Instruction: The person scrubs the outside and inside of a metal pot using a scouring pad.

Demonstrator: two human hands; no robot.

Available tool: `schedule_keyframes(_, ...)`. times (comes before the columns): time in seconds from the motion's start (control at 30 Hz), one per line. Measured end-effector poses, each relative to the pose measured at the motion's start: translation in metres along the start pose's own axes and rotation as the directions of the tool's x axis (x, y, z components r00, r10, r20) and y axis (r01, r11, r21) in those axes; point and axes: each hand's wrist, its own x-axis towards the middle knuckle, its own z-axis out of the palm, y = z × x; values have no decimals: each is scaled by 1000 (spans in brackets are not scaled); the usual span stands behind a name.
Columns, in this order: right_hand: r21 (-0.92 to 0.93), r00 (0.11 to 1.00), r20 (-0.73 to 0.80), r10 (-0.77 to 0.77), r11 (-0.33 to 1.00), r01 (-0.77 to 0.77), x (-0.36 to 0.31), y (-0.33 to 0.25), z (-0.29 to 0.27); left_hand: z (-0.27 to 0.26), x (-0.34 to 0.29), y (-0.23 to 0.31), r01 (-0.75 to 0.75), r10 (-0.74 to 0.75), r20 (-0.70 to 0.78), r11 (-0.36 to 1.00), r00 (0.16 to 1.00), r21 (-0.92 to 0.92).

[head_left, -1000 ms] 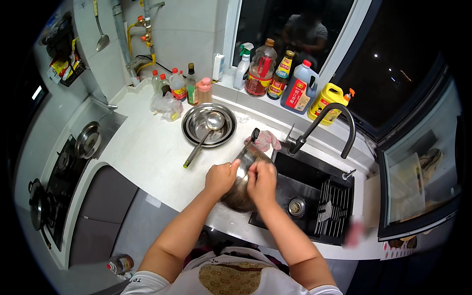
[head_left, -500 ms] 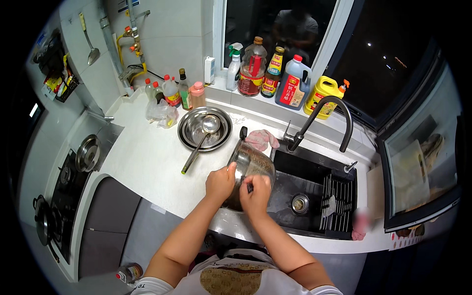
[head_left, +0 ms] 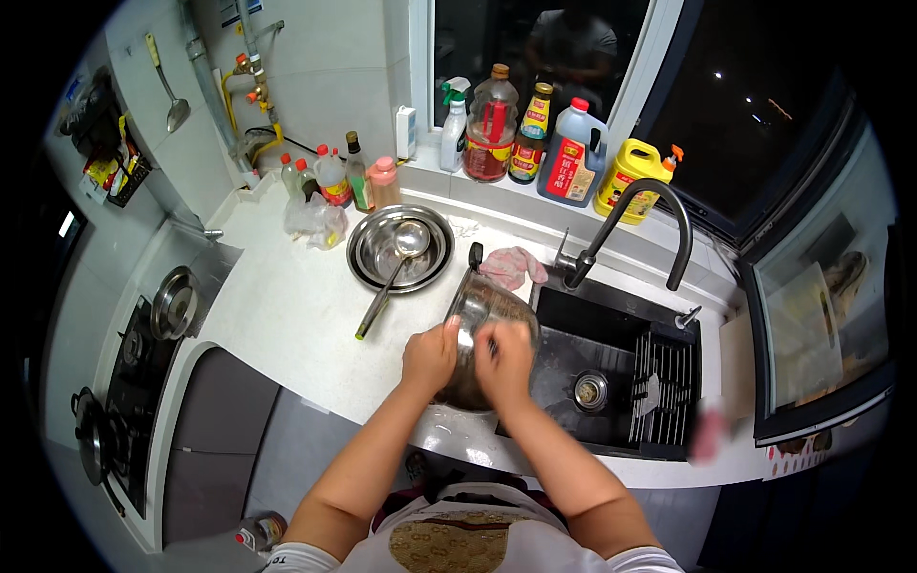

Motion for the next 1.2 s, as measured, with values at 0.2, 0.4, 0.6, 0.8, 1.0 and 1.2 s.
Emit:
schedule_keyframes(0.2, 93, 992, 126, -27, 996, 15, -15, -3, -10, -7, -24, -1, 12, -16, -12, 960, 1000, -280)
schedule_keyframes(0.4, 119, 931, 309, -194, 979, 165, 8, 7, 3, 8, -54, -22, 24, -57, -143, 974, 988, -224)
schedule_keyframes(0.6, 68, 958, 187, 215, 971, -231, 61, 44, 19, 17, -58, -27, -13, -32, -186, 972, 982, -235)
schedule_keyframes(0.8, 223, 895, 371, -247, 959, 173, -25, -10, 2, 13, -60, -31, -15, -60, -201, 937, 978, -349)
schedule_keyframes(1.0, 88, 988, 122, 92, 991, -103, 33, 13, 10, 21, -53, -32, -26, -38, -217, 958, 975, -285)
schedule_keyframes(1.2, 174, 940, 204, -275, 955, 241, -9, 3, -7, 17, -60, -36, -54, -18, -217, 944, 976, -324)
